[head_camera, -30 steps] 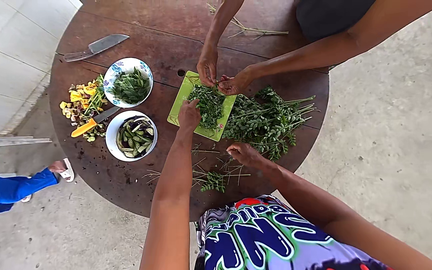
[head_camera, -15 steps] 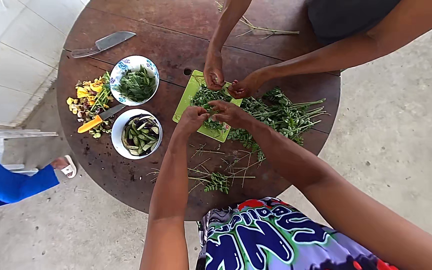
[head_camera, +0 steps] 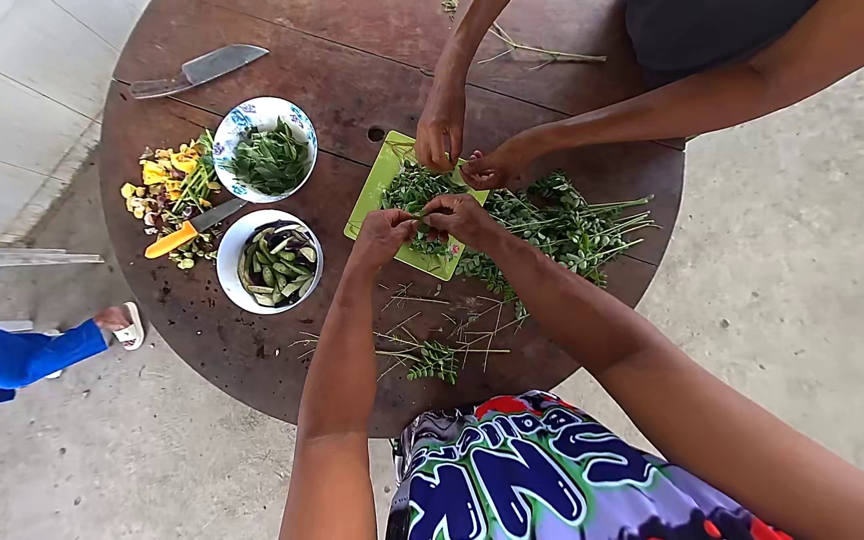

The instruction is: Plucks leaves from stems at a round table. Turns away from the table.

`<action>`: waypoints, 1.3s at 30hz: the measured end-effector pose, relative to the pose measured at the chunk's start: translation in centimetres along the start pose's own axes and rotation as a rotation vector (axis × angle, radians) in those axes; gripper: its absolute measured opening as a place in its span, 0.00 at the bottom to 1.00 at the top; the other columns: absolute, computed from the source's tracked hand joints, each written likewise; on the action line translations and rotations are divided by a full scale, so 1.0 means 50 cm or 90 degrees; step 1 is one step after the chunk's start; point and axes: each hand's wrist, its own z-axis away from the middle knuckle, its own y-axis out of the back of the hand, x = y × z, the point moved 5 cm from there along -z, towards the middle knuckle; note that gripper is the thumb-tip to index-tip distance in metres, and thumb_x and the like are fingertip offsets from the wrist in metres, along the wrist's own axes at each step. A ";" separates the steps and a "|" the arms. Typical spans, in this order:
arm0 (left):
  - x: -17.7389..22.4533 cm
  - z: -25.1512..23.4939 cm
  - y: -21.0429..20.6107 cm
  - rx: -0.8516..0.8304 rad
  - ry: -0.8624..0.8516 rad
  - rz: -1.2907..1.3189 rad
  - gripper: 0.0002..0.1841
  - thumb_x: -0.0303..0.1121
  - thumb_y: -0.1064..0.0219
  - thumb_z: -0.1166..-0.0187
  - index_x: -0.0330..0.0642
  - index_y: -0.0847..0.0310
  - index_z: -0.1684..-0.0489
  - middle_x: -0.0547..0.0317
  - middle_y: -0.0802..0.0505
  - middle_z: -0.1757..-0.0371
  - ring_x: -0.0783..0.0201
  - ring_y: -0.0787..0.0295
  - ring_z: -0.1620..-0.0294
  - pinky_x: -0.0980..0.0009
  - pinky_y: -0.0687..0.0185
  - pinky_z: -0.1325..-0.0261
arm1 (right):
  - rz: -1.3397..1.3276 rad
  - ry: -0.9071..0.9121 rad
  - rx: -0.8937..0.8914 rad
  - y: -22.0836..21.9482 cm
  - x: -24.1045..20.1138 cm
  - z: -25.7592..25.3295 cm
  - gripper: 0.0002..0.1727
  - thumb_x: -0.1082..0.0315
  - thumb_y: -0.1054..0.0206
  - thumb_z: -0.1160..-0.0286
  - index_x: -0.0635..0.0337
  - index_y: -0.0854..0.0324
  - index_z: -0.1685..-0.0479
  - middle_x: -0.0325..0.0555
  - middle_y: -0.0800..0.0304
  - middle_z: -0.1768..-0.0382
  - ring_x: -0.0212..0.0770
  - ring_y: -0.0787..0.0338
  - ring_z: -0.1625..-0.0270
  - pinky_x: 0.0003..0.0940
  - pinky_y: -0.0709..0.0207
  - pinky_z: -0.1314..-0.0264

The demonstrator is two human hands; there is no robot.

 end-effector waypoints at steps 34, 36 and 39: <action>-0.083 -0.011 0.012 0.100 0.063 -0.201 0.22 0.47 0.40 0.10 0.33 0.10 0.56 0.43 0.07 0.59 0.48 0.10 0.55 0.43 0.20 0.43 | 0.413 0.071 -0.075 0.019 0.015 0.113 0.10 0.66 0.33 0.17 0.62 0.10 0.53 0.53 0.13 0.54 0.47 0.13 0.52 0.47 0.19 0.42; -0.086 0.012 0.010 0.083 0.038 -0.269 0.14 0.32 0.40 0.13 0.37 0.11 0.41 0.42 0.06 0.52 0.46 0.09 0.47 0.43 0.19 0.37 | 0.389 0.097 -0.096 -0.014 0.053 0.156 0.07 0.71 0.32 0.21 0.63 0.10 0.53 0.53 0.10 0.57 0.47 0.11 0.55 0.48 0.17 0.46; -0.103 0.086 -0.032 -0.022 0.012 -0.334 0.16 0.27 0.38 0.18 0.35 0.14 0.35 0.38 0.07 0.45 0.42 0.10 0.40 0.41 0.19 0.31 | 0.414 0.082 -0.137 -0.059 0.141 0.219 0.21 0.74 0.31 0.23 0.60 0.17 0.31 0.56 0.11 0.39 0.53 0.09 0.43 0.55 0.16 0.34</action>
